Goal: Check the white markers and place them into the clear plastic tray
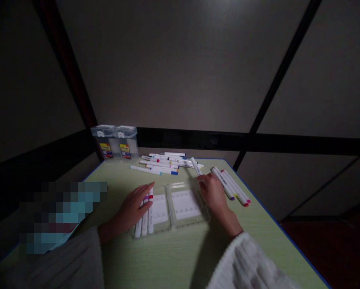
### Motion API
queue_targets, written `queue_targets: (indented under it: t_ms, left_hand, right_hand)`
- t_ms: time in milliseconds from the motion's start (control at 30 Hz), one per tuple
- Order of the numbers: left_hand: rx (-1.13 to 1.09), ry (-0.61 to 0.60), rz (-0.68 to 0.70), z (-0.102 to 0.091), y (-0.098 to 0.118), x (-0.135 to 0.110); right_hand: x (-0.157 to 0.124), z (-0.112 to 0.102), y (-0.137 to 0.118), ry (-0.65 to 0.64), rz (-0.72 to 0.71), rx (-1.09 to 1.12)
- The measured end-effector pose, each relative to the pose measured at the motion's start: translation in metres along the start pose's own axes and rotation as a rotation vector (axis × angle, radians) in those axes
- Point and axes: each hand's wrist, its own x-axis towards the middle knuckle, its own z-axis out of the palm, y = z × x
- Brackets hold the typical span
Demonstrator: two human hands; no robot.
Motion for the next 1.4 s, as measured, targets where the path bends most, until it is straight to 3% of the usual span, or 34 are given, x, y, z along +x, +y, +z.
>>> queue_targets:
  t_ms: [133,333,933,1400]
  left_hand:
    - [0.001,0.013,0.005,0.003,-0.003,-0.001]
    - [-0.001,-0.01,-0.005,0.001,-0.001,-0.001]
    - [0.007,-0.047,-0.026,-0.002,0.002,0.001]
    - [0.021,-0.071,-0.049,-0.003,0.004,0.001]
  right_hand:
    - [0.003,-0.003,0.027,-0.066,0.104,-0.258]
    - [0.002,0.001,0.041,-0.091,0.171,-0.332]
    - [0.004,-0.003,0.034,-0.247,0.26,-0.429]
    - [0.003,-0.004,0.031,-0.267,0.312,-0.456]
